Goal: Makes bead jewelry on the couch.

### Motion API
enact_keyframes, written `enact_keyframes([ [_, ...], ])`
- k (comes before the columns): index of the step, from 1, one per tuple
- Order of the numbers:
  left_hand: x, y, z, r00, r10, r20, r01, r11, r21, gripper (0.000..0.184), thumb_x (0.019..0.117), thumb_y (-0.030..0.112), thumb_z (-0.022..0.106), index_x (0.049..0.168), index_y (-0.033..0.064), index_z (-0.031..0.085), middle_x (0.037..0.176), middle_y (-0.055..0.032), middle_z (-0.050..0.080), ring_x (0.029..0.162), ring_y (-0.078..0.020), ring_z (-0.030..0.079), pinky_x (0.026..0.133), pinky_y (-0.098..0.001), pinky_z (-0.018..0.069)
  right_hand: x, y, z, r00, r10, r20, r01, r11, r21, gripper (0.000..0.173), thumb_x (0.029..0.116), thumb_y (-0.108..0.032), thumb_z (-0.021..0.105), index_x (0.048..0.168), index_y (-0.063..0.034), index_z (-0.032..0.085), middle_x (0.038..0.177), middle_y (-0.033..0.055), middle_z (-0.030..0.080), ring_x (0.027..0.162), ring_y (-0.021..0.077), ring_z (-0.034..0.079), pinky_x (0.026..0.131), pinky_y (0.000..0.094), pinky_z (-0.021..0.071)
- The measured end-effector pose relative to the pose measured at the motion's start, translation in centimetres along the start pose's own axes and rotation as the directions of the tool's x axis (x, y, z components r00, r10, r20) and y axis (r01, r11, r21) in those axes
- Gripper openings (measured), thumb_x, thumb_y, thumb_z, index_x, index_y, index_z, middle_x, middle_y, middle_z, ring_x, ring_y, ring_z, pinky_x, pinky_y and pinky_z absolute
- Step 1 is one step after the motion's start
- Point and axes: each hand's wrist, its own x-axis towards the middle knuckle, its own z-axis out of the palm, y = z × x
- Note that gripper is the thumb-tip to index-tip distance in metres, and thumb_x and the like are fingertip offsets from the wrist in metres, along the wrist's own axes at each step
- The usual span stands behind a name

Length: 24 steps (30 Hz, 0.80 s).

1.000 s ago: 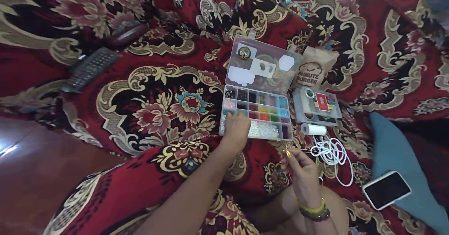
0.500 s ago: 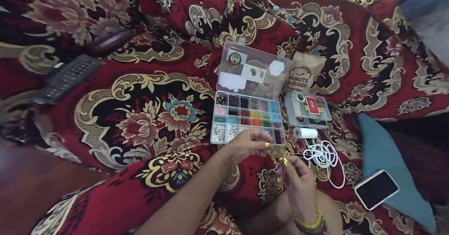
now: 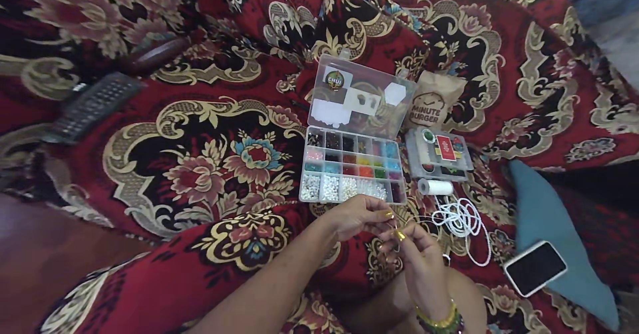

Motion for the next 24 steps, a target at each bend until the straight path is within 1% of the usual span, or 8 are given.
enact_keyframes([
  [4,0.03,-0.04,0.05,1.000,-0.015,0.000,0.015,1.000,0.009,0.017,0.1039,0.005,0.054,0.094,0.0103,0.066,0.084,0.0056,0.072,0.076,-0.0041,0.069,0.076,-0.0228,0.0589,0.08,0.01,0.04,1.000,0.010,0.001,-0.010,1.000,-0.014,0.017,0.1001,-0.007,0.053,0.090,-0.0060,0.067,0.090,0.0091,0.078,0.070,0.0131,0.074,0.060,0.0252,0.0617],
  [8,0.00,-0.03,0.01,1.000,-0.013,0.013,0.012,0.999,0.032,0.015,0.1032,0.005,0.055,0.097,0.0092,0.068,0.084,0.0054,0.071,0.076,-0.0048,0.069,0.076,-0.0237,0.0592,0.08,0.20,0.16,1.000,-0.007,0.001,0.007,1.000,-0.012,0.018,0.1004,-0.007,0.053,0.090,-0.0069,0.067,0.089,0.0087,0.077,0.070,0.0130,0.074,0.060,0.0250,0.0616],
  [11,-0.06,0.05,-0.07,0.999,0.002,0.034,-0.003,1.000,0.013,0.014,0.1025,0.004,0.055,0.099,0.0093,0.068,0.087,0.0052,0.073,0.078,-0.0048,0.070,0.077,-0.0238,0.0596,-0.01,0.18,0.21,1.000,-0.013,-0.020,0.013,1.000,0.004,0.018,0.1001,-0.006,0.052,0.090,-0.0077,0.067,0.089,0.0085,0.077,0.070,0.0130,0.074,0.060,0.0251,0.0616],
  [15,-0.13,0.14,-0.04,0.999,0.012,0.039,-0.012,1.000,-0.014,0.016,0.1016,0.000,0.055,0.100,0.0094,0.067,0.088,0.0049,0.074,0.080,-0.0053,0.071,0.079,-0.0243,0.0598,0.01,0.29,-0.13,1.000,-0.022,-0.016,0.022,1.000,0.022,0.018,0.1010,-0.009,0.053,0.091,-0.0089,0.068,0.090,0.0086,0.077,0.071,0.0125,0.074,0.061,0.0244,0.0611],
  [24,-0.06,-0.03,-0.08,1.000,-0.002,0.030,0.003,0.999,-0.048,0.016,0.1008,-0.001,0.056,0.100,0.0086,0.068,0.086,0.0049,0.073,0.078,-0.0049,0.070,0.078,-0.0234,0.0596,0.02,0.22,-0.14,1.000,-0.010,-0.015,0.010,1.000,0.012,0.018,0.1006,-0.010,0.054,0.090,-0.0087,0.069,0.091,0.0087,0.077,0.072,0.0128,0.074,0.062,0.0248,0.0613],
])
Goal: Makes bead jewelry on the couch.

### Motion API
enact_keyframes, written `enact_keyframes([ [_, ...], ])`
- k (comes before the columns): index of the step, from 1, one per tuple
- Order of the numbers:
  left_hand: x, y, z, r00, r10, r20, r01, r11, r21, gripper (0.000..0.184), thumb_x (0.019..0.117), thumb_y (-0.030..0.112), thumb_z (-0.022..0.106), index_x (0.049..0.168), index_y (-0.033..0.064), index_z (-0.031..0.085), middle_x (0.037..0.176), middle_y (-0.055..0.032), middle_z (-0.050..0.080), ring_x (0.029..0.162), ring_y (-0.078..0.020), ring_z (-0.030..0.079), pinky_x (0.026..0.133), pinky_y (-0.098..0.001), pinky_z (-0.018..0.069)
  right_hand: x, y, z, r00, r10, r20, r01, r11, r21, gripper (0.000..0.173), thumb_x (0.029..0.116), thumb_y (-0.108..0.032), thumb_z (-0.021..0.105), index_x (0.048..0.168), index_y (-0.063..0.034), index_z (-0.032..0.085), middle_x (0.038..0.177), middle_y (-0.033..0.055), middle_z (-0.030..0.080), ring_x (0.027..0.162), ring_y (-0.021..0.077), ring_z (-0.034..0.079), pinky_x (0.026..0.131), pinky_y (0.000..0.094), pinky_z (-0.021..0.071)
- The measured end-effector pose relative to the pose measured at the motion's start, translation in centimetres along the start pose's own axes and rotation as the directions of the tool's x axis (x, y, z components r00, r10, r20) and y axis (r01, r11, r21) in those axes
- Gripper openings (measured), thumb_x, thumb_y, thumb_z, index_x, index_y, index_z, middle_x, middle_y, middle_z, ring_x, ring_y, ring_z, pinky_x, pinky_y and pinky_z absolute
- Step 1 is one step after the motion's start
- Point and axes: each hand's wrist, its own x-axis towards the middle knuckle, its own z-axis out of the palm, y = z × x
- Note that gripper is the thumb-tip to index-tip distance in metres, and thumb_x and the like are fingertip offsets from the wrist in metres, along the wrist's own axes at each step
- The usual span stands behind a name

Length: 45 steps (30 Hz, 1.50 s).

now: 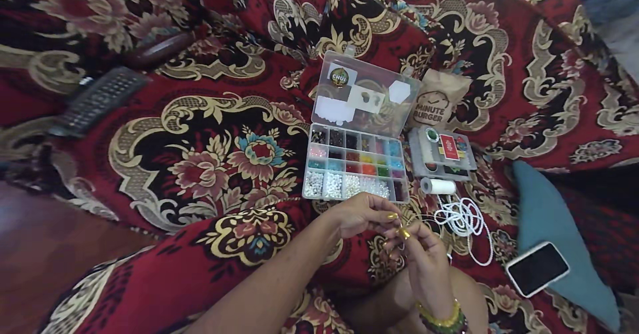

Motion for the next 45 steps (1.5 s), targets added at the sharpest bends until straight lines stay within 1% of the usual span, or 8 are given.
enact_keyframes([
  [6,0.01,-0.01,0.09,1.000,-0.009,-0.011,0.009,1.000,0.000,0.015,0.1019,0.001,0.056,0.099,0.0096,0.068,0.085,0.0053,0.072,0.077,-0.0047,0.070,0.077,-0.0234,0.0595,-0.02,0.11,0.06,1.000,0.010,-0.002,-0.010,1.000,-0.012,0.018,0.1003,-0.010,0.054,0.091,-0.0080,0.069,0.090,0.0089,0.077,0.072,0.0131,0.074,0.062,0.0249,0.0615],
  [14,0.03,0.04,0.11,1.000,-0.019,-0.006,0.019,0.998,0.060,0.014,0.1030,0.004,0.055,0.098,0.0092,0.067,0.085,0.0054,0.071,0.077,-0.0049,0.070,0.077,-0.0239,0.0594,-0.03,0.22,0.11,1.000,0.015,-0.002,-0.015,1.000,-0.025,0.018,0.0995,-0.007,0.052,0.090,-0.0070,0.067,0.088,0.0090,0.077,0.071,0.0131,0.074,0.062,0.0249,0.0612],
  [32,-0.07,0.28,0.04,0.999,-0.032,0.015,0.031,0.995,0.090,0.013,0.1015,0.003,0.058,0.095,0.0092,0.068,0.082,0.0060,0.071,0.075,-0.0039,0.069,0.076,-0.0224,0.0586,-0.17,0.26,0.25,1.000,0.013,-0.006,-0.013,1.000,-0.029,0.018,0.0989,-0.006,0.051,0.089,-0.0072,0.067,0.087,0.0084,0.077,0.069,0.0126,0.074,0.061,0.0248,0.0615],
  [38,-0.15,0.35,-0.05,0.999,-0.033,0.033,0.029,0.992,0.119,0.012,0.1008,0.003,0.058,0.095,0.0094,0.068,0.082,0.0064,0.070,0.074,-0.0035,0.068,0.074,-0.0219,0.0582,-0.27,0.10,0.36,1.000,0.031,-0.005,-0.031,0.999,-0.019,0.017,0.0989,-0.005,0.052,0.090,-0.0056,0.068,0.087,0.0091,0.077,0.069,0.0137,0.074,0.061,0.0261,0.0622],
  [45,-0.17,0.33,-0.22,0.998,-0.021,0.057,0.012,0.988,0.152,0.013,0.0999,0.003,0.059,0.094,0.0100,0.068,0.080,0.0073,0.070,0.073,-0.0026,0.067,0.073,-0.0214,0.0576,-0.38,0.34,0.23,1.000,0.017,0.006,-0.017,1.000,-0.009,0.016,0.0992,-0.007,0.057,0.092,-0.0047,0.070,0.085,0.0089,0.077,0.068,0.0138,0.074,0.063,0.0266,0.0627],
])
